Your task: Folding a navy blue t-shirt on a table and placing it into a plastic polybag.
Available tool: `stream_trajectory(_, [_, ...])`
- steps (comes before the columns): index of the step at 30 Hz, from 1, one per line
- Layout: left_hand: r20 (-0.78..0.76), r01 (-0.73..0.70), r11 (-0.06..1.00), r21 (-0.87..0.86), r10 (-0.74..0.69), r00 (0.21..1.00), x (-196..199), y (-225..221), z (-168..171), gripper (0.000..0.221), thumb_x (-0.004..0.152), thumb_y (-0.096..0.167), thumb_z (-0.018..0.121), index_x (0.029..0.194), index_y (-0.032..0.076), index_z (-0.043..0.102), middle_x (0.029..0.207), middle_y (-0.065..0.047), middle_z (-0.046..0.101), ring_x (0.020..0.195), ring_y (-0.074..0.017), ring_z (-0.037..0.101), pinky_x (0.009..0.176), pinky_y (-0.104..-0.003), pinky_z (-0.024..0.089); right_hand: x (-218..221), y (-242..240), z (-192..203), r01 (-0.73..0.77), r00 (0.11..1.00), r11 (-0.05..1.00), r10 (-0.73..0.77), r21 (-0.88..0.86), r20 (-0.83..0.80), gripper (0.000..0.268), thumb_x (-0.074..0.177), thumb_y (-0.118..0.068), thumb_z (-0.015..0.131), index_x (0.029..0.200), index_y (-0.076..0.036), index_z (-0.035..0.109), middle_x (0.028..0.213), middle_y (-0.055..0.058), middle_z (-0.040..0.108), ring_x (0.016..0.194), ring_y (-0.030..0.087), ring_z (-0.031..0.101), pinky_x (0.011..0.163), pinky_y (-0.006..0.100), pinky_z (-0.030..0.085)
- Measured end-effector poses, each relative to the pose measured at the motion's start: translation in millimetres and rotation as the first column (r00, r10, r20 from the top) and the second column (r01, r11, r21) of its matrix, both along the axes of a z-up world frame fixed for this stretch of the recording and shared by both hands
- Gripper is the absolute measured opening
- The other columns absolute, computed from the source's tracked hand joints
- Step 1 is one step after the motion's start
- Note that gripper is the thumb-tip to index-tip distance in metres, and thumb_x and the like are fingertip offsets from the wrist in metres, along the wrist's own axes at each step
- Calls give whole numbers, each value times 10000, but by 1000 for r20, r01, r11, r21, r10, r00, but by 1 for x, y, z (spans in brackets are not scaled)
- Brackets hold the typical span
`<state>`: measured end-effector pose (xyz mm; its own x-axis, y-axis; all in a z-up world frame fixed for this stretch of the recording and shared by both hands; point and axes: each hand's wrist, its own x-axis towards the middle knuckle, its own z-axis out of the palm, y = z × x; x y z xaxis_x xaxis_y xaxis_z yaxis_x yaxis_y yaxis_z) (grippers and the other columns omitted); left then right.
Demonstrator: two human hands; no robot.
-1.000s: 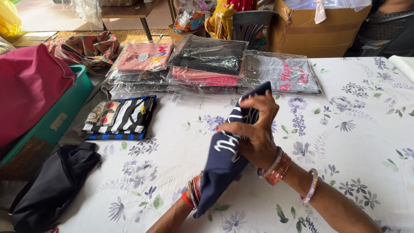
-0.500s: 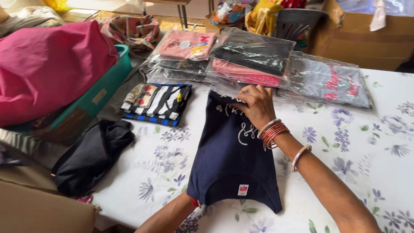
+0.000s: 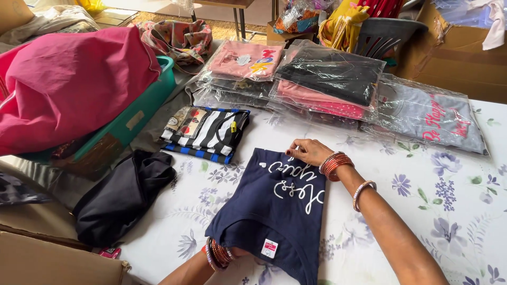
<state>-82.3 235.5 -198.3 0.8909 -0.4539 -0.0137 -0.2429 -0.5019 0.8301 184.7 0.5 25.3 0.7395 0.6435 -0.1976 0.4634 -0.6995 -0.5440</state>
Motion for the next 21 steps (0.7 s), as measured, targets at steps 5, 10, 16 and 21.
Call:
stream_trajectory(5, [-602, -670, 71, -739, -517, 609, -55, -53, 109, 725, 982, 480, 380, 1543, 20, 366, 1576, -112, 493, 1414, -277, 521, 1220, -455, 387, -5, -16, 0, -119, 990, 987, 126, -111, 60, 664, 832, -700, 645, 1202, -152, 695, 1087, 156, 756, 1061, 304, 729, 915, 432, 567])
stream_trajectory(10, [-515, -554, 116, -825, -559, 650, -73, -89, 152, 808, 987, 606, 326, 1535, 12, 344, 1526, -202, 492, 1377, -375, 532, 1193, -560, 399, -4, -38, -5, -171, 980, 971, 185, -166, 71, 807, 763, -663, 754, 1349, -138, 574, 1262, 205, 657, 1221, 370, 626, 1029, 449, 497])
stream_trajectory(16, [-664, -686, -21, -728, -230, 711, -90, -118, 76, 706, 837, 360, 483, 1385, -83, 459, 1392, -253, 608, 1285, -458, 577, 1079, -635, 446, -19, -64, -5, -33, 983, 958, 83, 287, -164, 669, 797, -380, 843, 1327, -93, 553, 1242, 196, 698, 1274, 332, 611, 1121, 420, 424])
stream_trajectory(21, [-850, -850, -107, -515, -66, 523, -86, -147, 162, 696, 630, -110, 507, 1300, 76, 542, 1207, -167, 727, 1149, -372, 693, 992, -587, 555, -27, -87, -22, 125, 973, 880, -20, 458, -228, 603, 829, -203, 854, 1351, -130, 561, 1280, 118, 683, 1223, 196, 569, 1027, 376, 473])
